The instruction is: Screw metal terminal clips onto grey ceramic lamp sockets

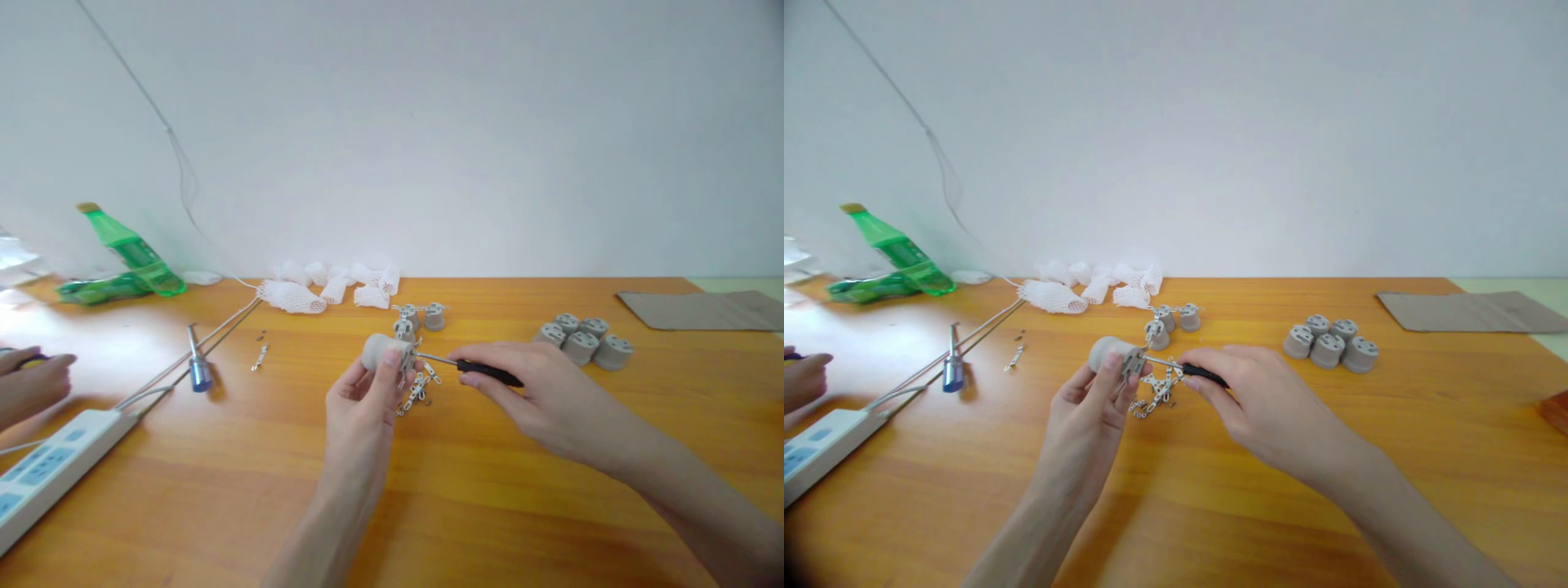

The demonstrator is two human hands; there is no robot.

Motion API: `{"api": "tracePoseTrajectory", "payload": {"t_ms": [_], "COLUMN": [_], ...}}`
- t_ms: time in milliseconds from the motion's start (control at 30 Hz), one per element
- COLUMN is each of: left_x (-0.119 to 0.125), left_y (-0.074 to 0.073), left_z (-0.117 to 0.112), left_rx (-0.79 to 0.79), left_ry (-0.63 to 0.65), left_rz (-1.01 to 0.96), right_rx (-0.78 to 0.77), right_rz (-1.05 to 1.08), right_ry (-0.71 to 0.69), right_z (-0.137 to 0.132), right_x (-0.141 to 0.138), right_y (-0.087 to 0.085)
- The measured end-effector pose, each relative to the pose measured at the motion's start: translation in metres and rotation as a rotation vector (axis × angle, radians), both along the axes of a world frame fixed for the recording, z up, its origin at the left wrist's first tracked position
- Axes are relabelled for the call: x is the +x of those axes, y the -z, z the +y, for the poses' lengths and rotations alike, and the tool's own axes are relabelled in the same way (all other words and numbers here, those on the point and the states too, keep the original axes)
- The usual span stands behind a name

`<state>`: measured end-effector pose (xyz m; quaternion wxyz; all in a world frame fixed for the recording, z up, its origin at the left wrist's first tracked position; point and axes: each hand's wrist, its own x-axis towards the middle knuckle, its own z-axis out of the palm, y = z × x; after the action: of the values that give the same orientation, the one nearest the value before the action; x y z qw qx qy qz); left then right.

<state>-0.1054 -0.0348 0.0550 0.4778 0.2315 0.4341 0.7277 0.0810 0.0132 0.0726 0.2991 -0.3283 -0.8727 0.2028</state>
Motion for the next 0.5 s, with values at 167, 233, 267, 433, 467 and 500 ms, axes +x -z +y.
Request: {"api": "tracePoseTrajectory", "payload": {"t_ms": [167,233,267,433,467,500], "left_x": [-0.003,-0.003,-0.002,-0.001,-0.001,-0.002], "left_y": [-0.009,-0.014,-0.016,-0.024,-0.025,-0.026], "left_z": [-0.006,-0.009,-0.010,-0.016,-0.016,-0.016], "left_rx": [0.047,0.058,0.054,0.019,0.046,0.097], "left_ry": [-0.002,-0.006,-0.012,0.008,0.010,0.003], "left_rz": [0.419,0.460,0.460,0.499,0.562,0.656], "right_rx": [-0.008,-0.003,-0.007,-0.081,-0.097,-0.110], "right_rz": [-0.082,-0.076,-0.064,0.001,0.013,0.025], "right_ry": [-0.007,-0.017,-0.028,-0.080,-0.085,-0.090], "right_z": [0.007,0.008,0.008,0.009,0.009,0.009], "right_x": [0.001,0.001,0.001,-0.002,-0.003,-0.003], "right_y": [0.012,0.017,0.020,0.030,0.032,0.034]}}
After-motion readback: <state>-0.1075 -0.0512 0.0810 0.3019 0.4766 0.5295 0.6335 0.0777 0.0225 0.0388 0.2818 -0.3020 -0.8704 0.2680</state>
